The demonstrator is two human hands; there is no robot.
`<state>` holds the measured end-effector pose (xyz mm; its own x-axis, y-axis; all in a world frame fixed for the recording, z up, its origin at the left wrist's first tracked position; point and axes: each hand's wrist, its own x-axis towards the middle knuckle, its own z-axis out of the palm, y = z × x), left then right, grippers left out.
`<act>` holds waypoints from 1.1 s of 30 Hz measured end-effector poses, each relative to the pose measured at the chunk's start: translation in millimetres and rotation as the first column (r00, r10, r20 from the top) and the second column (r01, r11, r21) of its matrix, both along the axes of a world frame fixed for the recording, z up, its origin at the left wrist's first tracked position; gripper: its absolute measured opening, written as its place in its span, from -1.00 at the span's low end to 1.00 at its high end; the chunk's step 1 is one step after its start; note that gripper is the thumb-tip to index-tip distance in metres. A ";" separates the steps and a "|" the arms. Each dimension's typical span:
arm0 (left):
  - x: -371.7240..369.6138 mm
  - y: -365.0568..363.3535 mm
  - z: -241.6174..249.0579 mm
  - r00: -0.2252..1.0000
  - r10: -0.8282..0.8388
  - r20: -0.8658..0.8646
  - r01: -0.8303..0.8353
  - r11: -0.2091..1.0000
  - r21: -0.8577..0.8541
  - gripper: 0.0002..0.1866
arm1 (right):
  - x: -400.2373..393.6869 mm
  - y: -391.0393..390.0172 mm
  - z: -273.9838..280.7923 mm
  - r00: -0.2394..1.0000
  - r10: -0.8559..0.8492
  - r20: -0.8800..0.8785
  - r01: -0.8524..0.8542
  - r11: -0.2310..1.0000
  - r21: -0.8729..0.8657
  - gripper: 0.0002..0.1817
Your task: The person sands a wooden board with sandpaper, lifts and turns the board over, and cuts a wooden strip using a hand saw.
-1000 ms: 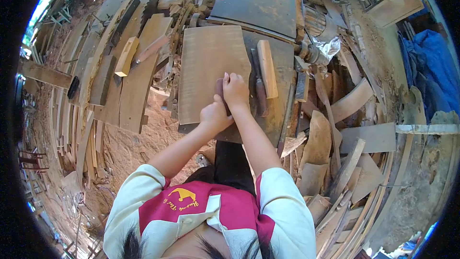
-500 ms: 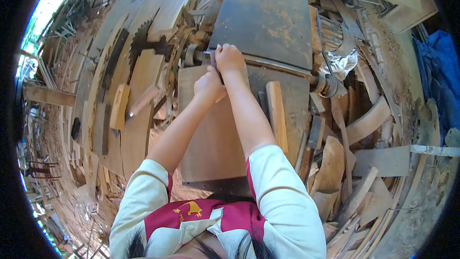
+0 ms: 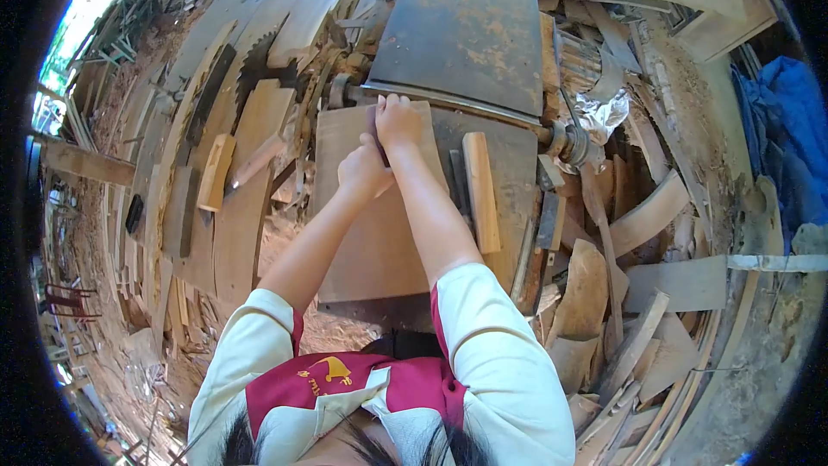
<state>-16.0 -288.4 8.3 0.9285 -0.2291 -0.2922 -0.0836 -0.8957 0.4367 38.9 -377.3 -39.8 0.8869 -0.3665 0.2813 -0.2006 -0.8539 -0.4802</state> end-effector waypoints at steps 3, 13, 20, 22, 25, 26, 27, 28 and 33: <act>-49.4 18.5 -1.7 1.000 -0.002 -0.017 0.002 1.000 0.009 -0.33 | -51.9 18.5 -1.9 0.998 -0.033 -0.044 0.034 0.999 0.015 -0.65; -203.8 72.0 -0.8 0.998 -0.055 -0.044 0.054 0.998 -0.015 -0.30 | -212.9 69.6 5.1 1.000 -0.010 -0.014 0.010 0.998 0.060 -0.67; -213.8 78.8 -5.9 0.996 -0.090 -0.025 0.089 0.994 -0.060 -0.31 | -225.5 72.6 13.7 0.996 -0.020 -0.092 0.031 0.991 0.128 -0.65; -204.9 79.4 -3.1 0.995 -0.094 -0.034 0.091 0.993 -0.072 -0.31 | -216.2 72.3 10.2 0.995 -0.006 -0.100 0.019 0.991 0.133 -0.66; -178.5 73.9 -4.4 0.995 -0.088 -0.038 0.084 0.993 -0.079 -0.31 | -187.1 66.5 4.2 0.997 -0.015 -0.075 0.025 0.991 0.132 -0.67; -165.9 70.3 -7.4 0.997 -0.063 -0.042 0.060 0.996 -0.073 -0.30 | -173.1 64.1 2.4 0.999 -0.012 -0.050 0.018 0.991 0.131 -0.68; -151.4 66.7 -8.9 0.998 -0.038 -0.044 0.035 0.997 -0.067 -0.30 | -157.4 61.6 1.4 1.000 -0.008 -0.023 0.011 0.992 0.129 -0.68; -136.9 63.9 -10.5 0.998 -0.036 -0.049 0.033 0.997 -0.066 -0.30 | -142.4 58.7 0.1 1.000 -0.006 -0.028 0.009 0.991 0.130 -0.68; -57.0 44.3 -1.3 0.997 -0.041 -0.060 0.041 0.999 -0.009 -0.32 | -58.3 40.2 -3.4 1.000 -0.004 0.021 0.002 0.995 0.101 -0.69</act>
<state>-73.1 -244.1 7.1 0.8990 -0.2693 -0.3454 -0.0935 -0.8884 0.4494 -19.3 -337.1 -43.3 0.8802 -0.3964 0.2610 -0.1918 -0.8002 -0.5682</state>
